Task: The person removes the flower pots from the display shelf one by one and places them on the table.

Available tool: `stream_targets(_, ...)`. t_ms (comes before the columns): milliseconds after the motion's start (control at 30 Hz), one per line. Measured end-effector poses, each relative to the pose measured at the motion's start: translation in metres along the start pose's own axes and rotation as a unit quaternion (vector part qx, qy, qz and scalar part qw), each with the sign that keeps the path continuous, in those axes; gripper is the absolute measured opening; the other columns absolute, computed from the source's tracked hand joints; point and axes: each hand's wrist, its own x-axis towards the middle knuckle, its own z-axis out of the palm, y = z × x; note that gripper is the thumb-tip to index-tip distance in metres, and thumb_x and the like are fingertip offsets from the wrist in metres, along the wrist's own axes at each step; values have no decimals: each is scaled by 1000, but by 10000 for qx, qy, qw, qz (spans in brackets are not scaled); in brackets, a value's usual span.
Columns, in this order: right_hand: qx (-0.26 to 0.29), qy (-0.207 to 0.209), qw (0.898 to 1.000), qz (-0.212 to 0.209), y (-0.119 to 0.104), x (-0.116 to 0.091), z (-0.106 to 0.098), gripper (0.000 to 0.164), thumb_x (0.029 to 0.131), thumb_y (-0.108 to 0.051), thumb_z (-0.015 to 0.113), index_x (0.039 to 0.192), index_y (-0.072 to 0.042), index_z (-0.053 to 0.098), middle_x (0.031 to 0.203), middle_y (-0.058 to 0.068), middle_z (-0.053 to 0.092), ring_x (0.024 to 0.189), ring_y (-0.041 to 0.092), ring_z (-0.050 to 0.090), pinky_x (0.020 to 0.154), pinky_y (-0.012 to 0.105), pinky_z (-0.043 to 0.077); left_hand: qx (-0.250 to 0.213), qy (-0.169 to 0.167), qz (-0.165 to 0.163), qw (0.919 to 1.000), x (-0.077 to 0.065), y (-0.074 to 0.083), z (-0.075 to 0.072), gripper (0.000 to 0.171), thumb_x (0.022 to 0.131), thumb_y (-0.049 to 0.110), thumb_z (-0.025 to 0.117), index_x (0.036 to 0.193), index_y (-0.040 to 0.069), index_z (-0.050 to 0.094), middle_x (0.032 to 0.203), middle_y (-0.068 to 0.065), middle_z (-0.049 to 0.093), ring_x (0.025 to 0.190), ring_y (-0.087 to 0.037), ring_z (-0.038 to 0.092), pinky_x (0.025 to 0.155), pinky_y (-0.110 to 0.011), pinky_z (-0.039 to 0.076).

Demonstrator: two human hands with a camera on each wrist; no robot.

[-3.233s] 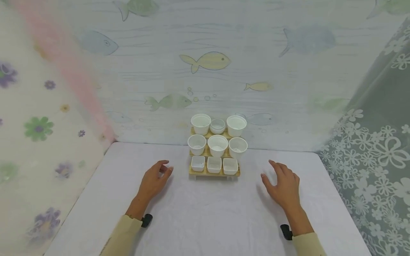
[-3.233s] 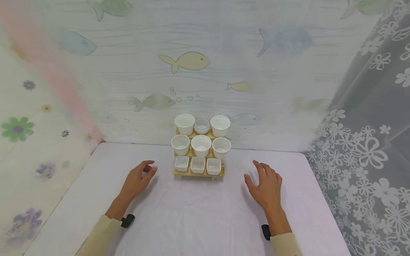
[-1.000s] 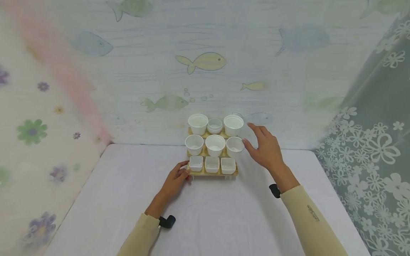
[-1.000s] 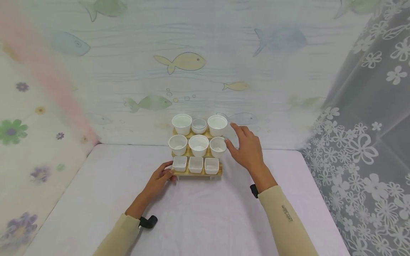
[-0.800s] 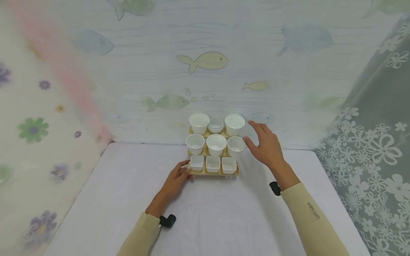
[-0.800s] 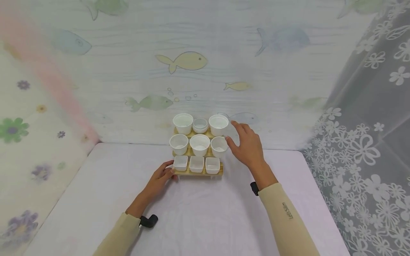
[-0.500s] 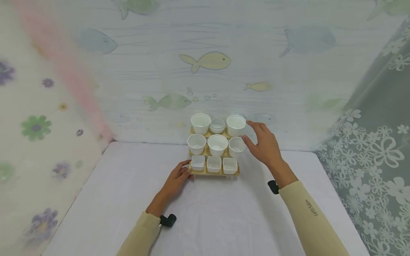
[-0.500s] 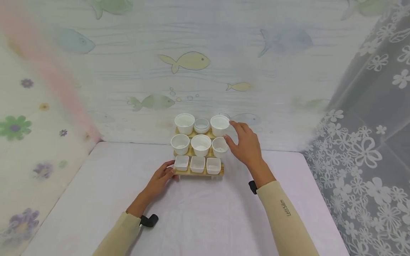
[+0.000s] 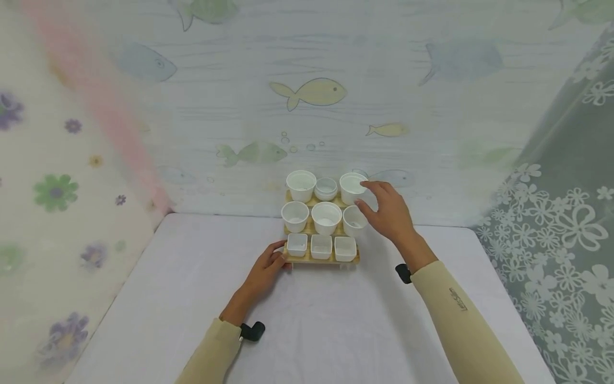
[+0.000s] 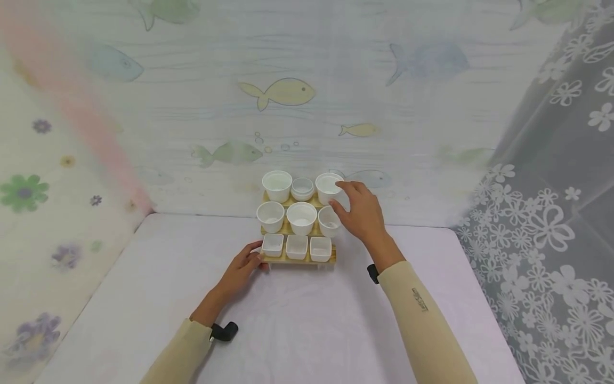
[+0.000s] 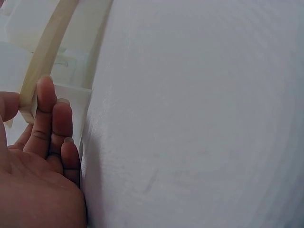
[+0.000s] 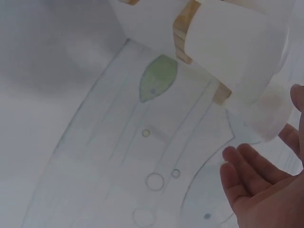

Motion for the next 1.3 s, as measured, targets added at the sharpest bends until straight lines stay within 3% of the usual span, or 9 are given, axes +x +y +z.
stream_targets(167,99,-80,9999,103,-1,4,4,44,103,-31,71,140,-8,64,146,20,59,138,40,55,112,58,45,44,6,-42,10000,0,-2,0,46,113,30,54,157,20,45,104,-12,76,101,-26,71,107,-35,40)
stream_targets(433,253,297,9992,57,-2,8,9,29,101,-23,75,120,-1,73,133,20,68,131,41,61,109,56,48,-32,-17,24,10000,1,-3,-1,46,113,27,55,157,18,46,102,-12,75,101,-27,71,104,-28,41)
stream_targets(833,379,503,9980,104,-9,10,14,27,101,-24,76,118,-3,73,127,17,69,117,35,67,101,53,52,-15,10,36,10000,0,-2,-2,46,112,27,56,157,18,47,99,-11,75,99,-25,71,103,-27,40)
stream_targets(1300,663,1197,9903,-256,-4,4,16,21,97,-17,79,111,-2,72,125,19,69,110,37,69,96,53,55,-167,22,-17,9999,0,-2,-1,46,112,24,57,157,18,47,99,-11,74,97,-23,71,99,-24,43)
